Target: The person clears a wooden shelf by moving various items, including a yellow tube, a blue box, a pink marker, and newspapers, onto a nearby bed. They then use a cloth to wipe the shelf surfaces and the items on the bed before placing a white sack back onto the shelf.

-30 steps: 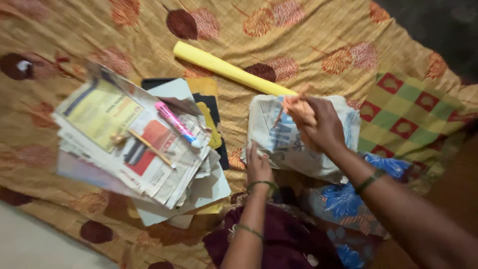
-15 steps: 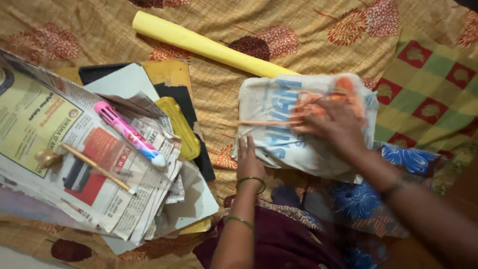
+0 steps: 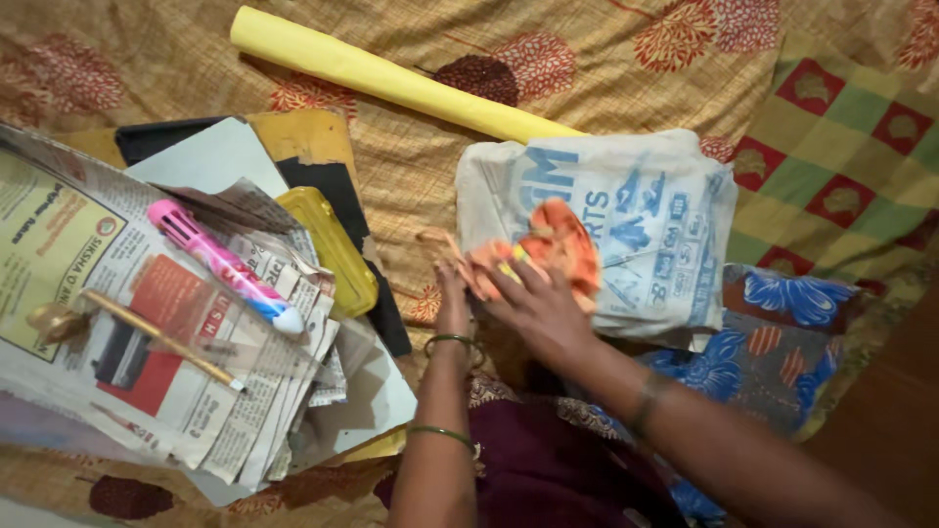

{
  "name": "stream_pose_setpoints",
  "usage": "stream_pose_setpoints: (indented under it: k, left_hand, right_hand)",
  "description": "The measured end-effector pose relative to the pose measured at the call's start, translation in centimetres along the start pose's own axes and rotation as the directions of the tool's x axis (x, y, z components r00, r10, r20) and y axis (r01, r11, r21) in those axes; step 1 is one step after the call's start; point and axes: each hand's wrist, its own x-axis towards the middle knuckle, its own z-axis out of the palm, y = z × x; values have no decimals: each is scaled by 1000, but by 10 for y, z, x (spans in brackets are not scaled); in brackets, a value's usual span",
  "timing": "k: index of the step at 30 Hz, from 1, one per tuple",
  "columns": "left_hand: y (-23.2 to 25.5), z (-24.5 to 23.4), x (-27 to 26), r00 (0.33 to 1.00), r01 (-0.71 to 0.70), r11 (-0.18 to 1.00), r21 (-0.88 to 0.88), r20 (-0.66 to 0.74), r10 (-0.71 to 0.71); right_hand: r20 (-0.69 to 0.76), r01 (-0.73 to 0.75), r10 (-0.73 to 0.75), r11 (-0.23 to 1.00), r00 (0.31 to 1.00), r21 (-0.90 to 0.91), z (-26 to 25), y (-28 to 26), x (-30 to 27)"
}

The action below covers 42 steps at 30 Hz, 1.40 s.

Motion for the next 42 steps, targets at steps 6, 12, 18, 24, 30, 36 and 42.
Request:
stream_pose_setpoints:
  k: [6,12,18,24,30,36,42]
  left_hand:
    - [-7,15,-4,958,184,826,533,-284,-31]
    - [-17,22,-12,953,-96,548,831,-82,291]
    - [-16,47,-34,920,-99,201,974,13,392]
    - [-1,58,-45,948,-64,213,975,-7,317]
    - [3,60,-47,934,-75,251,965,-21,357]
    - [14,58,-42,965,235,383,893,-260,15]
    - [7,60,-41,970,75,504,860,-179,162]
  right_hand:
    - [587,-173,190,981,787,-87,-47,81,-136]
    - [-122,-459,443,867,888,-192,-145,121,-107]
    - [60,-318,325,942,944,-102,-115,106,34]
    - [256,-623,733,280,630,731,-124,228,14]
    - [560,-421,505,-371,657,828,-78,270,-61]
    - [546,-345,472,-448,692,825,-67,259,-112]
    - [463,-288,539,-379,703,879,-56,234,-145]
